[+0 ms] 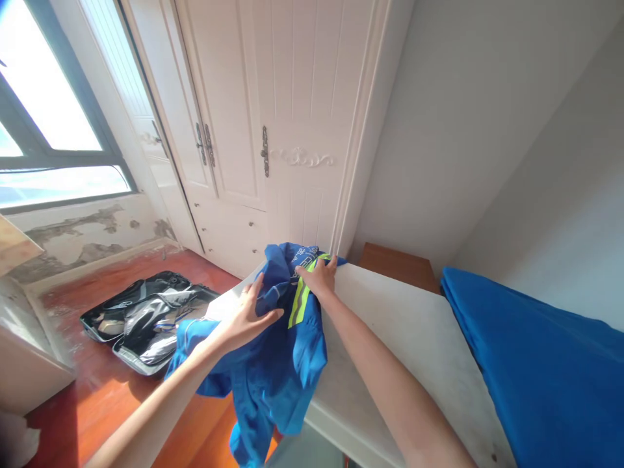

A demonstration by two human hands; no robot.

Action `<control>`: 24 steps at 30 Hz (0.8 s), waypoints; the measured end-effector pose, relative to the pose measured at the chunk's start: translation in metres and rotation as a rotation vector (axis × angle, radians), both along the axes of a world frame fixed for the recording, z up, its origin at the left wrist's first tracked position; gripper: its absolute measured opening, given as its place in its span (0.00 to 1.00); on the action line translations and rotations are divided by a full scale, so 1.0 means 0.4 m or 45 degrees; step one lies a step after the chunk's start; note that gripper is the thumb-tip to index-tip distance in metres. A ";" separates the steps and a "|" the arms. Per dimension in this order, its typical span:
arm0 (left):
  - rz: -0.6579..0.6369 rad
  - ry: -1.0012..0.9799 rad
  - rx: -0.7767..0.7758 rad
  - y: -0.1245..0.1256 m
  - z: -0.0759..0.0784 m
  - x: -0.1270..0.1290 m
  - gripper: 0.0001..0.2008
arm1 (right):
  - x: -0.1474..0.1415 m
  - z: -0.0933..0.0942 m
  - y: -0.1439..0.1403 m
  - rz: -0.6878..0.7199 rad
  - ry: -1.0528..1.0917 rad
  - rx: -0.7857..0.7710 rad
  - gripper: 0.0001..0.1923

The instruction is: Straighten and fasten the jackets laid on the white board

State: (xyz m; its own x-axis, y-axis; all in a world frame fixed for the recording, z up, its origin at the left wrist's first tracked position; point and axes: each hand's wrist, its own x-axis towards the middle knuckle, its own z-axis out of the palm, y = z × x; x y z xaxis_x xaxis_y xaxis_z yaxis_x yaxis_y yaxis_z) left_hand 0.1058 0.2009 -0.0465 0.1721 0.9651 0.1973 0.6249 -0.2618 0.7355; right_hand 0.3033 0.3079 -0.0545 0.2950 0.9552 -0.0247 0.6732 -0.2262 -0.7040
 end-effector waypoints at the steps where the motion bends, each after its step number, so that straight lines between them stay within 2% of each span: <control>1: 0.012 0.096 -0.011 -0.001 -0.006 0.000 0.46 | -0.008 0.010 0.020 -0.024 -0.052 -0.029 0.49; 4: -0.051 0.374 -0.030 -0.018 -0.022 0.020 0.37 | -0.037 0.036 0.069 -0.008 -0.148 -0.130 0.60; 6: -0.129 0.447 0.001 -0.035 -0.027 0.050 0.28 | -0.066 0.048 0.096 0.059 -0.207 -0.189 0.66; 8: -0.192 0.494 0.027 -0.051 -0.027 0.085 0.26 | -0.101 0.054 0.120 0.130 -0.269 -0.239 0.68; 10: -0.223 0.538 0.008 -0.060 -0.026 0.118 0.34 | -0.140 0.054 0.143 0.177 -0.320 -0.286 0.65; 12: -0.230 0.590 -0.063 -0.063 -0.028 0.144 0.46 | -0.172 0.046 0.165 0.182 -0.358 -0.322 0.61; 15: -0.227 0.620 -0.186 -0.062 -0.035 0.166 0.62 | -0.186 0.028 0.196 0.091 -0.414 -0.317 0.54; 17: -0.202 0.594 -0.242 -0.062 -0.038 0.172 0.71 | -0.162 0.016 0.215 -0.001 -0.451 -0.270 0.44; 19: -0.180 0.571 -0.276 -0.065 -0.036 0.172 0.75 | -0.111 0.005 0.231 -0.096 -0.465 -0.234 0.35; 21: -0.205 0.570 -0.278 -0.070 -0.034 0.169 0.74 | -0.042 -0.004 0.244 -0.190 -0.454 -0.231 0.28; 24: -0.257 0.548 -0.184 -0.076 -0.037 0.157 0.65 | 0.068 -0.014 0.257 -0.307 -0.394 -0.248 0.22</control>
State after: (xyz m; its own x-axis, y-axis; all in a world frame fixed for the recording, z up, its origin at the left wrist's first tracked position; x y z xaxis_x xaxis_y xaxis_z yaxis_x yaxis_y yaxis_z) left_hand 0.1686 0.1703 -0.0614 0.3946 0.9165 -0.0659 0.8272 -0.3231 0.4598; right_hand 0.3306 0.4109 -0.0600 0.5312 0.8442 -0.0726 0.7574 -0.5115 -0.4058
